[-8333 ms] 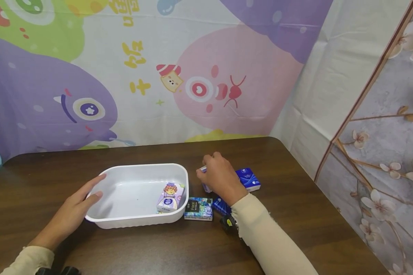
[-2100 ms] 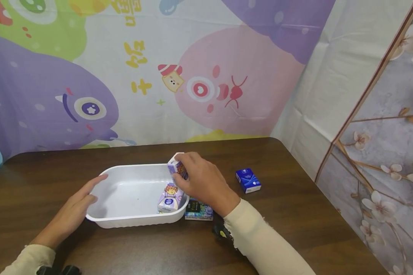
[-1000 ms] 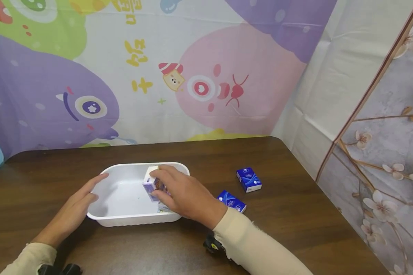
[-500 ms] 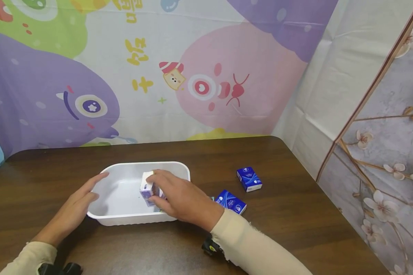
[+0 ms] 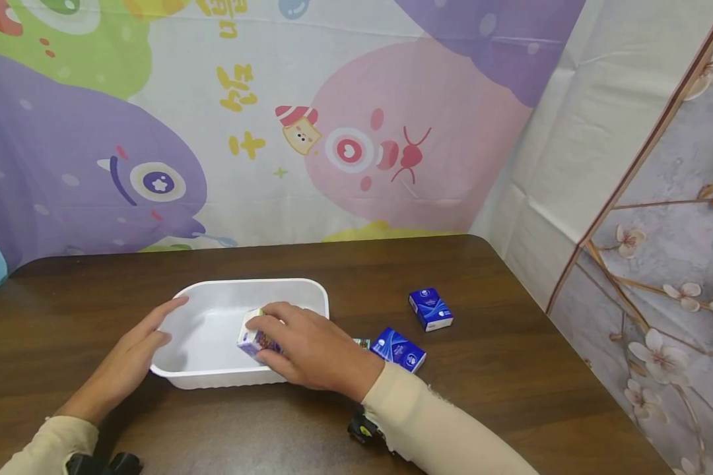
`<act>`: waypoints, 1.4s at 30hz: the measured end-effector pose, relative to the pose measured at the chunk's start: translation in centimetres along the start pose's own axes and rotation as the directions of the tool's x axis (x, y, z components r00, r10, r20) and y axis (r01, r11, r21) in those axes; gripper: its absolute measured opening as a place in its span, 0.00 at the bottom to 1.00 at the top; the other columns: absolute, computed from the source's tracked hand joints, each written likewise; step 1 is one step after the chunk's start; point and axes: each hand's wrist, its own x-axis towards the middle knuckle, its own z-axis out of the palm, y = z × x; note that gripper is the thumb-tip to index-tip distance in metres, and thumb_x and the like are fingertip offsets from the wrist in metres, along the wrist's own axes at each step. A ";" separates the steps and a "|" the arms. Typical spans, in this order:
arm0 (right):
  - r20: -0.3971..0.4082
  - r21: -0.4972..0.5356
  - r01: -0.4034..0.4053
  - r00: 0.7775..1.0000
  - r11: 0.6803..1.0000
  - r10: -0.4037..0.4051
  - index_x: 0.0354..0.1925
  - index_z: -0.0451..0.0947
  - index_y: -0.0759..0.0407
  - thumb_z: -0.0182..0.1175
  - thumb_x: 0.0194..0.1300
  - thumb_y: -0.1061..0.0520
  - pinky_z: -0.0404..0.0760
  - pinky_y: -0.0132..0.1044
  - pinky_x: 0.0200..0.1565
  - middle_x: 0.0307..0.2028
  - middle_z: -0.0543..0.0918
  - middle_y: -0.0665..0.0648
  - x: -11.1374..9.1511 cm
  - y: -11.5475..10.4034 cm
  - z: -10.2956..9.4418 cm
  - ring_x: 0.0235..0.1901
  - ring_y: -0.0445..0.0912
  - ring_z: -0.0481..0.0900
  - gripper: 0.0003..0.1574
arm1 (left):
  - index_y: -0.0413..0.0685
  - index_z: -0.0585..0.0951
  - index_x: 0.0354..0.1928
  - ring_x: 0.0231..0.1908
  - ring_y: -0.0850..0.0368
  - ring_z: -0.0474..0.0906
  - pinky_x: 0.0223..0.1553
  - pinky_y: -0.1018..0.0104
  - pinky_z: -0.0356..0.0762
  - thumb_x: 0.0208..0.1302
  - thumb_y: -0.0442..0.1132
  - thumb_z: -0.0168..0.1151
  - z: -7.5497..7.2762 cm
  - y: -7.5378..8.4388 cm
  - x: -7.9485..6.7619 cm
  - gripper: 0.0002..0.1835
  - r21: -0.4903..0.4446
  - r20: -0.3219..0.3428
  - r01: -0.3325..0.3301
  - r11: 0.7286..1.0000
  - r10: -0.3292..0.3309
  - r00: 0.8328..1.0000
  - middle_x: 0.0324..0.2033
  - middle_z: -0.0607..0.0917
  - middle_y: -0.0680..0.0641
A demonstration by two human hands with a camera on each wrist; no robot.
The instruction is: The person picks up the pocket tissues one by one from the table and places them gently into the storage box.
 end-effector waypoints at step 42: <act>0.273 -0.196 0.016 0.961 0.980 0.039 0.80 0.49 0.38 0.52 0.72 0.35 0.64 0.47 0.66 0.74 0.63 0.51 -0.6 -1.2 0.3 0.68 0.47 0.66 0.45 | 0.53 0.60 0.77 0.72 0.33 0.54 0.65 0.30 0.53 0.74 0.34 0.40 0.1 0.0 0.2 0.30 0.015 0.000 0.017 1.000 -0.017 1.000 0.75 0.59 0.37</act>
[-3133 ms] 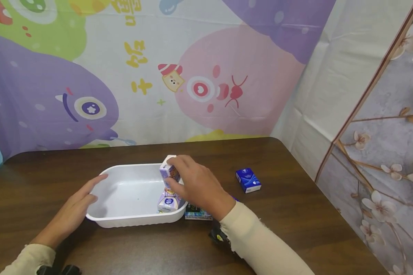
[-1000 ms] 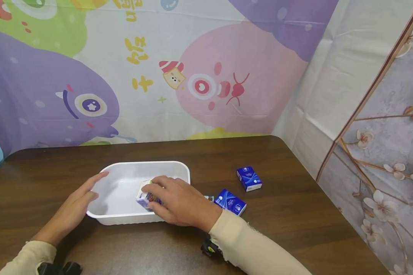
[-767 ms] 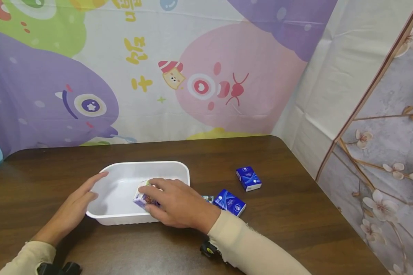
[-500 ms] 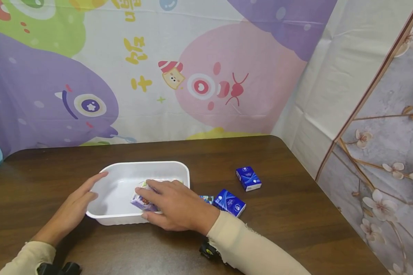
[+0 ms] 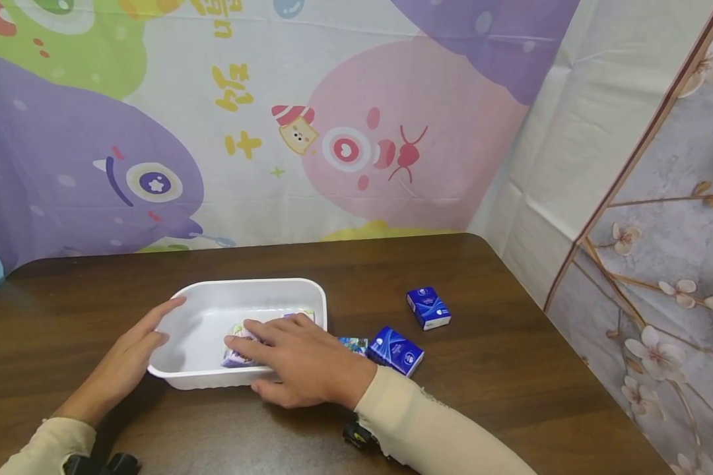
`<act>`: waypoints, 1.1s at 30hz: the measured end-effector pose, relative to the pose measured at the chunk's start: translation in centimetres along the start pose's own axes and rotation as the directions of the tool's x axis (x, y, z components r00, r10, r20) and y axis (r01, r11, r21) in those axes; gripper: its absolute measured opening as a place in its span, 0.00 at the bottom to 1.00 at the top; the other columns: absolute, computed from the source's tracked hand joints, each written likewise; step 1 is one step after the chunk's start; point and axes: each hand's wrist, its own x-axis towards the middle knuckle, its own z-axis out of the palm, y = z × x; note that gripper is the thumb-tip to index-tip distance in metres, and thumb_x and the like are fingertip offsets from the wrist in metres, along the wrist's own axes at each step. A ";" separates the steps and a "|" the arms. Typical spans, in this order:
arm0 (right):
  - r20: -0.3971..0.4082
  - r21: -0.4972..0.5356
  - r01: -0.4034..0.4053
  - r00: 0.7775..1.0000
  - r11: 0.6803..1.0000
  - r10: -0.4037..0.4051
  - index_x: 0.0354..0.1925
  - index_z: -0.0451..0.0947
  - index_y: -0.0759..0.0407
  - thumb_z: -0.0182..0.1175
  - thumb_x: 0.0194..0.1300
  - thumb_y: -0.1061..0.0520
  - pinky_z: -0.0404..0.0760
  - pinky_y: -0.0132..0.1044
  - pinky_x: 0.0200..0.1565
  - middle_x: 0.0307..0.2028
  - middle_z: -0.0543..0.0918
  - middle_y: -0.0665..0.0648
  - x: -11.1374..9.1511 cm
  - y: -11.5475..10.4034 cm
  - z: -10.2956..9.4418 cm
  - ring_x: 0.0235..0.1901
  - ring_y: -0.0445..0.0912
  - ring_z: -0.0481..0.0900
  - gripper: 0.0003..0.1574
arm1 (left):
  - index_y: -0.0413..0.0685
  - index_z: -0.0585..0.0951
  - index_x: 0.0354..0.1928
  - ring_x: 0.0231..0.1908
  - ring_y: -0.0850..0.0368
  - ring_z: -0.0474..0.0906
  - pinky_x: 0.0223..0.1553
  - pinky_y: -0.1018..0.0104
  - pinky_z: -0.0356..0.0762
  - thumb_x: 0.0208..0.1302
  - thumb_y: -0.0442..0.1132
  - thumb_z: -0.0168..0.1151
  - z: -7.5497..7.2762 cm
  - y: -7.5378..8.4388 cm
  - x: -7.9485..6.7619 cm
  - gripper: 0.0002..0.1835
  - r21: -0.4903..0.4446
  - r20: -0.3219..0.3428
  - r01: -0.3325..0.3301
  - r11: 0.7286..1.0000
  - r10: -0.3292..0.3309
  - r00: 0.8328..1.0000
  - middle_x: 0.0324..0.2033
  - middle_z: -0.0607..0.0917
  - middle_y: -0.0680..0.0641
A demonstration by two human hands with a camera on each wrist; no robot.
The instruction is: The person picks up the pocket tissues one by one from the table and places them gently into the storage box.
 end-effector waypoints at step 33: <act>-0.133 0.001 0.057 0.989 0.998 -0.057 0.55 0.81 0.48 0.56 0.70 0.42 0.67 0.41 0.63 0.57 0.79 0.51 0.2 0.1 0.0 0.59 0.46 0.73 0.21 | 0.52 0.60 0.77 0.72 0.34 0.54 0.66 0.30 0.53 0.74 0.33 0.40 0.0 0.2 -0.1 0.30 -0.015 0.005 0.005 1.000 -0.005 1.000 0.75 0.59 0.36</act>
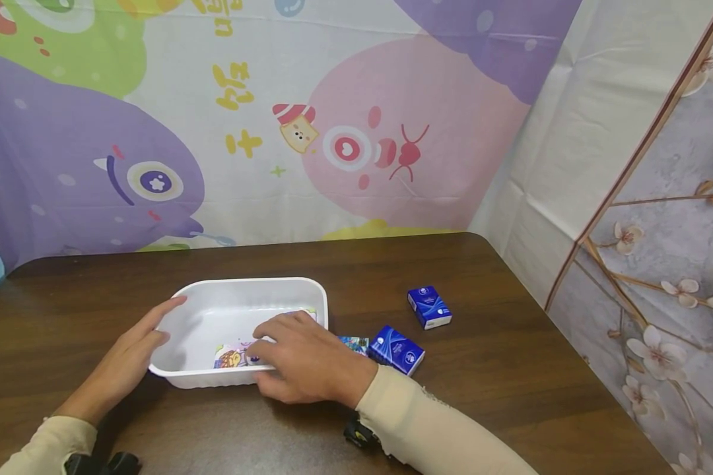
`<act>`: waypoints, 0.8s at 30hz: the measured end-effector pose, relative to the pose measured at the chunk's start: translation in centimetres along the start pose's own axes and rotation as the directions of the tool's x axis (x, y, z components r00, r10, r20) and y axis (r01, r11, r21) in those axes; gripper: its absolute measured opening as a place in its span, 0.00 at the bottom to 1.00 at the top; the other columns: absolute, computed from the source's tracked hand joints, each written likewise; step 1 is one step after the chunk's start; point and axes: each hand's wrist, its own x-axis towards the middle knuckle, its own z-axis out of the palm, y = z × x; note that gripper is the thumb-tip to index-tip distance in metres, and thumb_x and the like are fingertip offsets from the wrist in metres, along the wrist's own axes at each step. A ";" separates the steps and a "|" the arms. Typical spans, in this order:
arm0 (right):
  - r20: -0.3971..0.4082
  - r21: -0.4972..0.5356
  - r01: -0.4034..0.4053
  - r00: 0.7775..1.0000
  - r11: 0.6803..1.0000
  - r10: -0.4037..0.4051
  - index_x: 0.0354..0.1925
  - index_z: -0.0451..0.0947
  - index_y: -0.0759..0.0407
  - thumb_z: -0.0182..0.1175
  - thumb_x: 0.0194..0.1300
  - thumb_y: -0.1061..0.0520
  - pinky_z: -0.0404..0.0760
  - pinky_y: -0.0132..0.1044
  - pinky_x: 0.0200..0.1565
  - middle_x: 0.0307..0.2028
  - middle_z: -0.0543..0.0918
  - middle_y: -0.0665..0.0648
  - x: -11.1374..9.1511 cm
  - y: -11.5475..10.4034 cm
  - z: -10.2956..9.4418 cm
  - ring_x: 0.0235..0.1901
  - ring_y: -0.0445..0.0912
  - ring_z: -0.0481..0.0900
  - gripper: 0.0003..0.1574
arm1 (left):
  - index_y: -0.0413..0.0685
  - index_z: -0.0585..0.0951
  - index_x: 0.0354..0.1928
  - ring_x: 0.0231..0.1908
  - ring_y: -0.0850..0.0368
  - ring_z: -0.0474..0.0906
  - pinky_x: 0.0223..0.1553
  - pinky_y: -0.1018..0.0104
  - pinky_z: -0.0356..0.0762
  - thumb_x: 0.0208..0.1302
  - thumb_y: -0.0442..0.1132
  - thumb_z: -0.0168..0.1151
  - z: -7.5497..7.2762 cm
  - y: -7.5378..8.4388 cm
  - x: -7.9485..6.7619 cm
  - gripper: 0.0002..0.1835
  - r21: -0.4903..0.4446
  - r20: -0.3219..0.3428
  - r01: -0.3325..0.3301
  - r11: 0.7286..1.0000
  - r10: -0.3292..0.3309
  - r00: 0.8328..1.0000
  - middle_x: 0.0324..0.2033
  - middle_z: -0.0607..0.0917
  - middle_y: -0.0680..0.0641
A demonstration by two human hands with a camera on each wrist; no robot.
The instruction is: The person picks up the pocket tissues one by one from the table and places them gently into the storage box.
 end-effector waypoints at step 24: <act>-0.120 0.070 0.024 0.993 0.997 -0.016 0.44 0.85 0.50 0.57 0.70 0.44 0.73 0.37 0.53 0.44 0.84 0.45 0.0 1.1 -0.4 0.50 0.41 0.78 0.15 | 0.53 0.60 0.77 0.72 0.36 0.55 0.65 0.33 0.55 0.72 0.32 0.41 0.0 0.1 0.1 0.32 -0.001 0.001 0.007 1.000 -0.007 1.000 0.75 0.59 0.37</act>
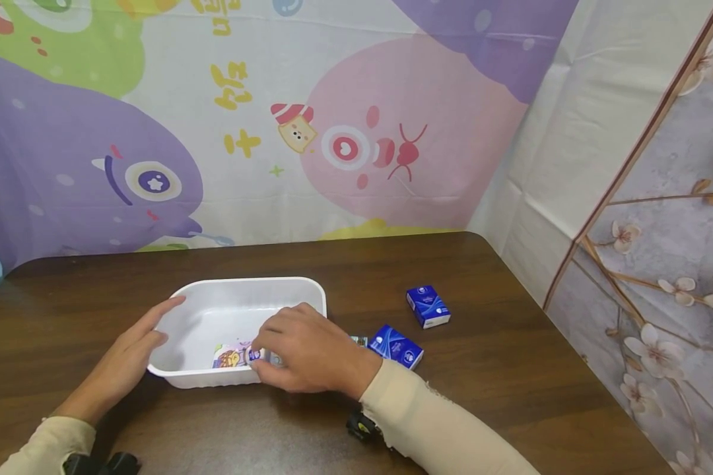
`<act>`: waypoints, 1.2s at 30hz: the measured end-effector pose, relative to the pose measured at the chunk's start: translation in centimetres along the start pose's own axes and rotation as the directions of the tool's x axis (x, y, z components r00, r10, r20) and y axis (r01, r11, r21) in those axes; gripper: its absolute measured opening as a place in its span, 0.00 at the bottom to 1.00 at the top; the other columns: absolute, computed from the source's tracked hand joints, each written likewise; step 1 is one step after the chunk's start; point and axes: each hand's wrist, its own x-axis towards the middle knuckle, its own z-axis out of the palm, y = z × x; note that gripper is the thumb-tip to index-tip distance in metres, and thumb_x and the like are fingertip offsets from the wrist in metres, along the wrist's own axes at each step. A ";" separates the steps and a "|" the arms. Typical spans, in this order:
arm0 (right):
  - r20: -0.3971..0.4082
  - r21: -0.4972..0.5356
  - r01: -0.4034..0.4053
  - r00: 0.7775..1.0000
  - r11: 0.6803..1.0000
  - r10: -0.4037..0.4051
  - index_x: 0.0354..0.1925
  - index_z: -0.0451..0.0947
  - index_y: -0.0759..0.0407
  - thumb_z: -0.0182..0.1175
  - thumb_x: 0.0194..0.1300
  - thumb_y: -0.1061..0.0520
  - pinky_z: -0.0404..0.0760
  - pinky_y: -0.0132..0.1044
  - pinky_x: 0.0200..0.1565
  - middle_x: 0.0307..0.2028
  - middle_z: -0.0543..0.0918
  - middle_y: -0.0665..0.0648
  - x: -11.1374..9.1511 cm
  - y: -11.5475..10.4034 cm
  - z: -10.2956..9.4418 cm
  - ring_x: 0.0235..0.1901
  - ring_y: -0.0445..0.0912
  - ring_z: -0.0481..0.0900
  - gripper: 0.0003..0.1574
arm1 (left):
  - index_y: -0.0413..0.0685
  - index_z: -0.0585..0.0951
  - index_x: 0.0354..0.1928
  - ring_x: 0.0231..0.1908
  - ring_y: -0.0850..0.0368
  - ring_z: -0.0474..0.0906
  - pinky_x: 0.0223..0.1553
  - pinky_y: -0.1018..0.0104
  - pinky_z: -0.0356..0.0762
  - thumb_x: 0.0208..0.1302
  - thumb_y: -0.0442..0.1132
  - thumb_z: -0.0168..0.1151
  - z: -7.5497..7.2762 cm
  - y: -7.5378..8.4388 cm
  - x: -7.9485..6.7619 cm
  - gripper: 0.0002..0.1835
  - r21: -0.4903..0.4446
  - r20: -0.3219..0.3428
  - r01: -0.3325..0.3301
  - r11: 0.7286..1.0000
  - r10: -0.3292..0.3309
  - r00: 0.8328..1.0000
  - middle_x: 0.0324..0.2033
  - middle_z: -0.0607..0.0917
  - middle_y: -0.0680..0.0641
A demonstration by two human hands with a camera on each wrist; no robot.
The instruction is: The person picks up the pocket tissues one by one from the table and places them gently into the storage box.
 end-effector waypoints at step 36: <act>-0.089 0.065 -0.166 0.981 0.984 0.172 0.40 0.87 0.50 0.59 0.70 0.49 0.77 0.33 0.48 0.37 0.86 0.44 -1.2 3.1 -0.6 0.40 0.37 0.80 0.12 | 0.54 0.59 0.78 0.72 0.34 0.54 0.65 0.31 0.54 0.74 0.34 0.40 -0.1 0.0 -0.1 0.31 -0.006 -0.001 0.006 1.000 -0.006 1.000 0.75 0.58 0.37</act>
